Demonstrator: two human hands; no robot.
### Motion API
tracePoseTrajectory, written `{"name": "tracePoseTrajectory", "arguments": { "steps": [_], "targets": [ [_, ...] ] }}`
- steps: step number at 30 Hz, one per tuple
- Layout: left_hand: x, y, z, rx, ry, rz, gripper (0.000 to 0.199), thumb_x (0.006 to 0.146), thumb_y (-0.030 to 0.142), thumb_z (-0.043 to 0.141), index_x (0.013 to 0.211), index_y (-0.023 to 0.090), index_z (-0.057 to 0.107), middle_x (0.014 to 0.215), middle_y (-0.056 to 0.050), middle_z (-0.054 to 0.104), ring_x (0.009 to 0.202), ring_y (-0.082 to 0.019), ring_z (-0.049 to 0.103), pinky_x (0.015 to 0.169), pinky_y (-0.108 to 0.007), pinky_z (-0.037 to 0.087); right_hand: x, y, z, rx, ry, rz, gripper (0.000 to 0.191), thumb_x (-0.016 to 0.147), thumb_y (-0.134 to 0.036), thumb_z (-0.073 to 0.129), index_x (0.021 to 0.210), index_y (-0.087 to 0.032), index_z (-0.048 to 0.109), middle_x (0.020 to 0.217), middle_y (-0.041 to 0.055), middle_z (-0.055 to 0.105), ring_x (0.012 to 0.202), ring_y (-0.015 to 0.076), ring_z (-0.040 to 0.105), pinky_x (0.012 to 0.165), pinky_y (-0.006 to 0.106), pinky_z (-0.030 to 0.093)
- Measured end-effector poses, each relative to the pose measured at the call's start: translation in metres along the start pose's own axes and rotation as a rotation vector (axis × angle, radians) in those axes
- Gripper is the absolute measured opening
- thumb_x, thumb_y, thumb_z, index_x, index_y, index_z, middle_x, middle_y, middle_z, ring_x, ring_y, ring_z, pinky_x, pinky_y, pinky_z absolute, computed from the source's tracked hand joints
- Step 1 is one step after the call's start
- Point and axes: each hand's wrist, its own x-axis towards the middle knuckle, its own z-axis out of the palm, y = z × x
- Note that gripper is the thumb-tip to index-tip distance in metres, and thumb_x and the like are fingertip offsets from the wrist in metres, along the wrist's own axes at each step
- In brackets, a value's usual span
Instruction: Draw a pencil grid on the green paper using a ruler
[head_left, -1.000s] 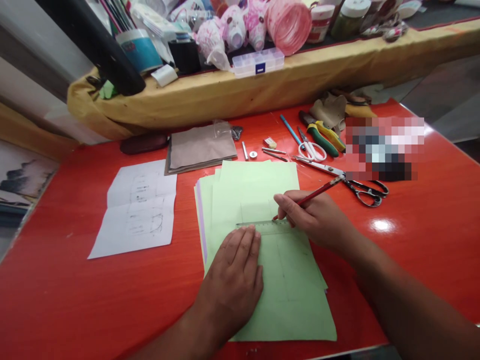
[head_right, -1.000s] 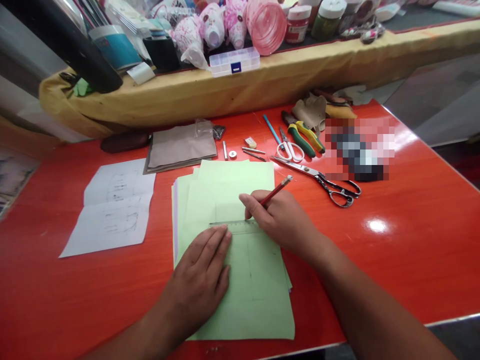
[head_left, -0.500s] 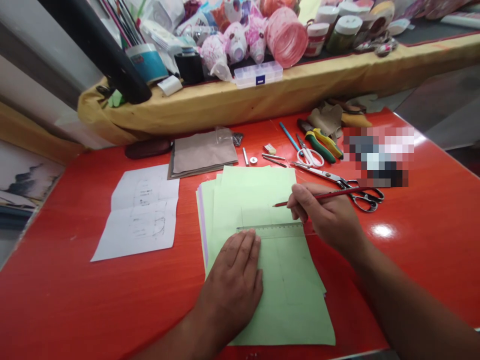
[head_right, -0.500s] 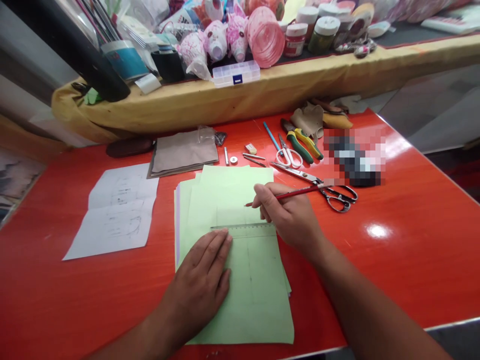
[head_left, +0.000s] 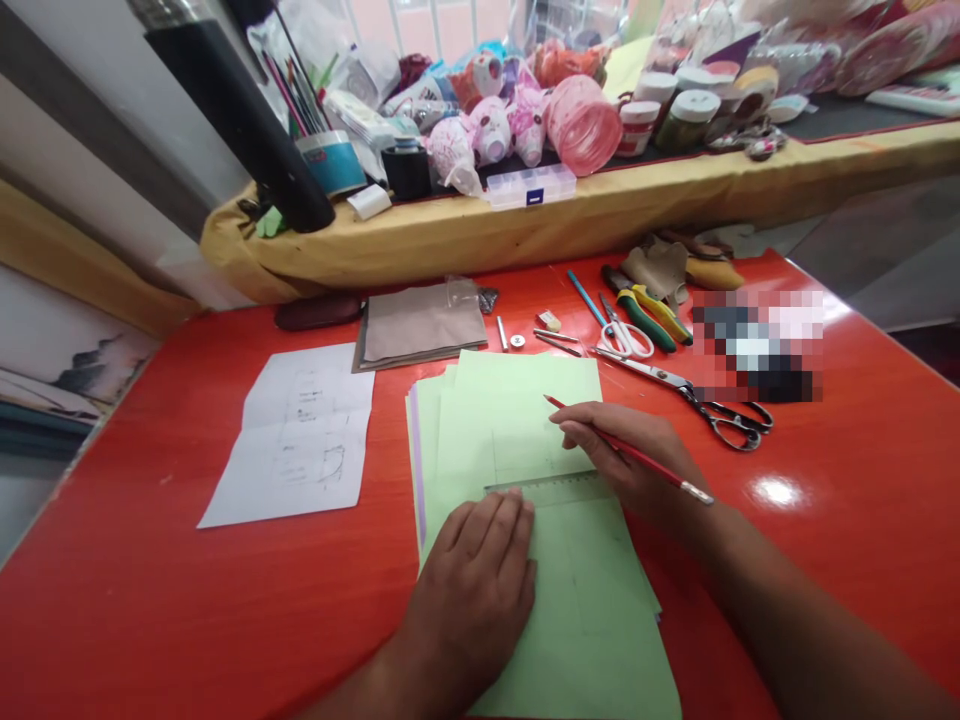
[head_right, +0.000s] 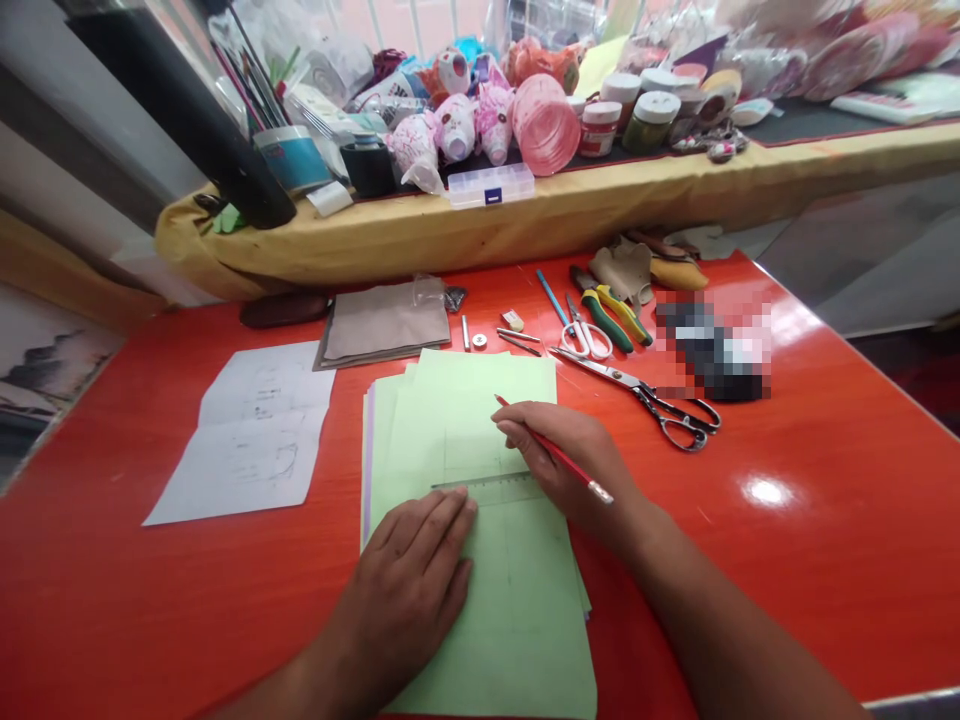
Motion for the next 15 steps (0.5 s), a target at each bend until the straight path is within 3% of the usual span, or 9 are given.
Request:
{"name": "tracePoseTrajectory", "arguments": {
  "steps": [9,15],
  "targets": [
    [-0.0015,-0.0018,-0.0007,-0.049,-0.006,0.004,0.033,0.107,0.016,0.05,0.134,0.007,0.067,0.132,-0.014,0.074,0.122,-0.029,0.065,0.102,-0.045,0.052,0.0006,-0.0018,-0.0019,-0.015,0.007,0.004,0.021,0.11,-0.037,0.059,0.107,-0.025,0.076,0.086,0.004,0.079,0.079,0.0211,0.074,0.078,0.035,0.058],
    [-0.0006,-0.002,-0.0013,-0.088,0.002,-0.013,0.032,0.108,0.017,0.049,0.133,0.007,0.068,0.131,-0.014,0.074,0.12,-0.029,0.065,0.102,-0.045,0.052,-0.0019,0.0024,-0.0061,-0.15,-0.159,-0.053,0.021,0.11,-0.028,0.054,0.119,-0.026,0.074,0.098,0.0054,0.08,0.086,0.0229,0.075,0.081,0.035,0.054]
  ]
}}
